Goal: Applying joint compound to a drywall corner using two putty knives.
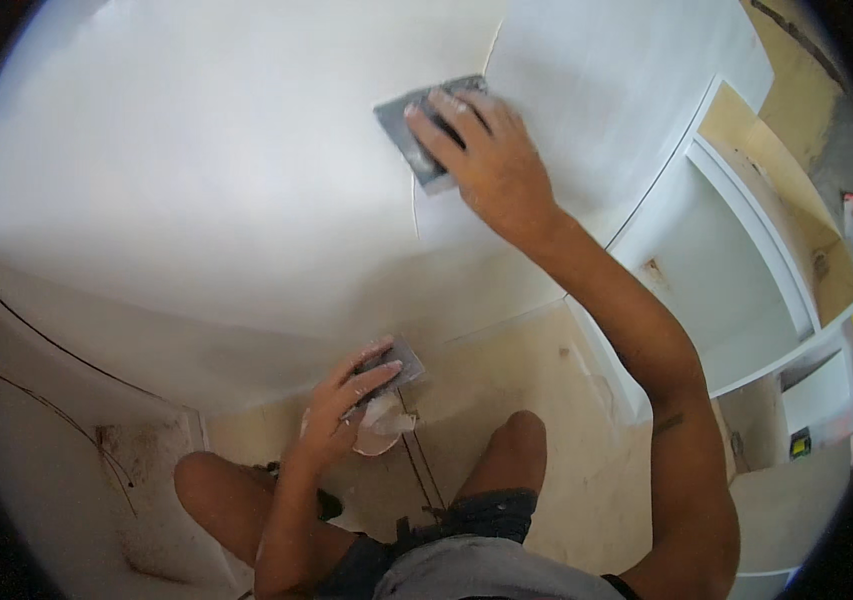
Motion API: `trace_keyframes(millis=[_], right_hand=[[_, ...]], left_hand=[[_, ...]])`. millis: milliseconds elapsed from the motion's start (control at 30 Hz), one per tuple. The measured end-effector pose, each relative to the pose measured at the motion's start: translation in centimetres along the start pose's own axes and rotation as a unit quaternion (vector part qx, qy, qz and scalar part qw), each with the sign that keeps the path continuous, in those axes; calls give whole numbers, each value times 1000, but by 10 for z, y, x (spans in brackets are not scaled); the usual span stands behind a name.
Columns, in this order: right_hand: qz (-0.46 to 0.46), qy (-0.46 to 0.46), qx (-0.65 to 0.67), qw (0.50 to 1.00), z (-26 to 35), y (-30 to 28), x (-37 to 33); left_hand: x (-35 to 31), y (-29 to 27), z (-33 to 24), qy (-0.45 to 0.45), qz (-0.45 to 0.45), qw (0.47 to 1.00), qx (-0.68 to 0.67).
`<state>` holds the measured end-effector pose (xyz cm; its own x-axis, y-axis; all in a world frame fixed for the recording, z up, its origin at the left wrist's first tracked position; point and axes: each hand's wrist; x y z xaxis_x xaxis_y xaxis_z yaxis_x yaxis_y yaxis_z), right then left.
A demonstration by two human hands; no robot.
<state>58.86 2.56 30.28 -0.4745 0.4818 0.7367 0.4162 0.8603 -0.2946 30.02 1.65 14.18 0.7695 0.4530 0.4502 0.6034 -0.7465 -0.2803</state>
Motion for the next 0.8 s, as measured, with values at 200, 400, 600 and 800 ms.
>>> trace_keyframes(millis=[200, 400, 600, 800], right_hand=[[95, -49, 40, 994, 45, 13, -71], [107, -79, 61, 989, 77, 41, -128], [101, -78, 53, 990, 85, 57, -172], [291, 96, 263, 915, 103, -16, -160]], left_hand=[[6, -3, -3, 8, -28, 999, -30], [-1, -2, -12, 0, -56, 997, -49], [-33, 51, 4, -115, -233, 934, -244], [-44, 99, 20, -231, -394, 696, -554]])
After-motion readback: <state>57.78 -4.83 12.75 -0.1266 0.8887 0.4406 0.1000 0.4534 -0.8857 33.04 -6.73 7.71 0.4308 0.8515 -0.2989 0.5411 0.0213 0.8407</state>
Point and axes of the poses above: each hand's wrist, its own x-axis towards the middle knuckle, its own y-axis out of the palm, z = x × y, and after that the axes turned 8 degrees about -x, right-handed
